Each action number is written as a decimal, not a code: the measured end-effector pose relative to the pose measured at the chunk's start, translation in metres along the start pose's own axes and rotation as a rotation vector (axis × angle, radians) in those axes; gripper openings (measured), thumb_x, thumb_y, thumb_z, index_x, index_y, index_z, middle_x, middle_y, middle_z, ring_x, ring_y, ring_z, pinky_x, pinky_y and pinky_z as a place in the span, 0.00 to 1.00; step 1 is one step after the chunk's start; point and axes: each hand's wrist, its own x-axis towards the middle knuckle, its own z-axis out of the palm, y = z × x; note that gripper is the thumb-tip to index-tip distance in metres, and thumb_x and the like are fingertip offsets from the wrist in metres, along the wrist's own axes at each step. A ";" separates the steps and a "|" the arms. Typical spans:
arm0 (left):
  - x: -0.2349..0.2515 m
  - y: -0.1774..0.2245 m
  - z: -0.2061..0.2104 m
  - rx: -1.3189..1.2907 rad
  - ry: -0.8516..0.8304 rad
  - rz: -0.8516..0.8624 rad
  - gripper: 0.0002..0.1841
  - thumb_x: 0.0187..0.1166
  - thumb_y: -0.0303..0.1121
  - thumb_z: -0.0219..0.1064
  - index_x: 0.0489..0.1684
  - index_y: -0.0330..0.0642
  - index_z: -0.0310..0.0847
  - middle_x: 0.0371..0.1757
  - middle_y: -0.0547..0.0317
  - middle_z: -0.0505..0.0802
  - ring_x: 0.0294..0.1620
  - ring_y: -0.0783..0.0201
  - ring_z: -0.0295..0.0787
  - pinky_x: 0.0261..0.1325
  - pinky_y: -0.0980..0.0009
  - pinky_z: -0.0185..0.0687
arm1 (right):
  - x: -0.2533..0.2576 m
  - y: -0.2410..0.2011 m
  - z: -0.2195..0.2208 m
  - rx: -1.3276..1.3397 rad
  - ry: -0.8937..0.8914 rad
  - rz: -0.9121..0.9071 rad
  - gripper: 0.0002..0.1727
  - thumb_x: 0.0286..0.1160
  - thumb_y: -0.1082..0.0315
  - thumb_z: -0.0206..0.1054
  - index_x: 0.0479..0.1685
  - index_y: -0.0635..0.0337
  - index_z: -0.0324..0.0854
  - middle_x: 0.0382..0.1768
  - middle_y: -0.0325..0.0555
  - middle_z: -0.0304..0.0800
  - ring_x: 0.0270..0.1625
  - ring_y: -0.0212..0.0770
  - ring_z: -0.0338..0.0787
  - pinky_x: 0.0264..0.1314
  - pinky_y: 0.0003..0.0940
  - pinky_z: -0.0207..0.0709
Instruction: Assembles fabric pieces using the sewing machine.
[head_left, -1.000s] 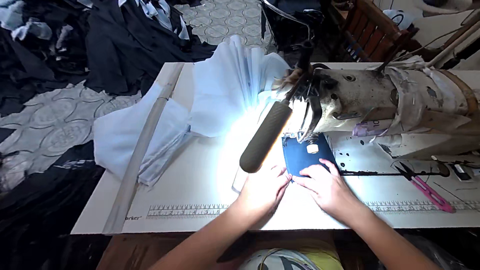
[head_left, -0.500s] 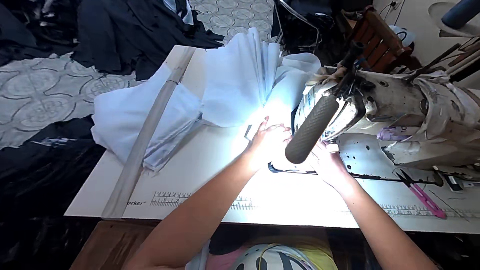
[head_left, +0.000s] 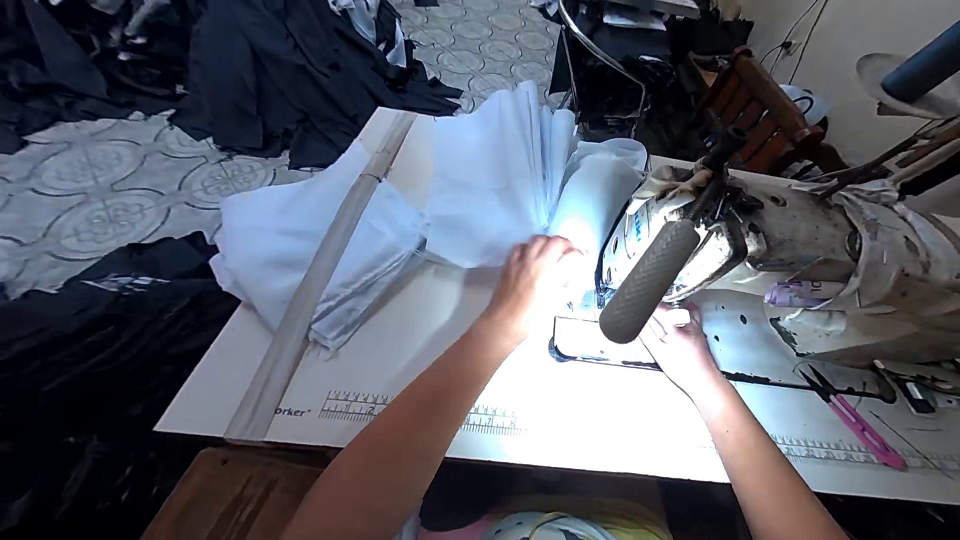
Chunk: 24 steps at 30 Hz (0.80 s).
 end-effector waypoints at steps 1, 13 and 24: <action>0.004 -0.011 -0.007 0.034 -0.048 -0.089 0.23 0.67 0.28 0.79 0.64 0.39 0.87 0.63 0.36 0.89 0.69 0.33 0.82 0.65 0.34 0.73 | 0.001 0.001 0.000 0.012 0.042 -0.003 0.13 0.72 0.71 0.66 0.45 0.71 0.92 0.50 0.64 0.94 0.60 0.65 0.90 0.73 0.63 0.70; -0.037 0.021 -0.062 -0.110 -0.232 -0.217 0.15 0.82 0.32 0.64 0.36 0.24 0.88 0.35 0.35 0.91 0.41 0.44 0.90 0.50 0.47 0.83 | -0.015 -0.023 -0.031 0.502 -0.313 0.152 0.17 0.82 0.67 0.59 0.49 0.74 0.88 0.48 0.56 0.93 0.53 0.39 0.90 0.62 0.35 0.82; -0.160 -0.025 -0.063 0.272 -0.014 -0.215 0.27 0.71 0.40 0.72 0.70 0.39 0.85 0.73 0.34 0.85 0.77 0.30 0.78 0.76 0.29 0.65 | -0.106 -0.102 -0.033 1.372 0.058 0.436 0.08 0.73 0.64 0.72 0.45 0.35 0.90 0.39 0.19 0.98 0.43 0.15 0.93 0.50 0.17 0.87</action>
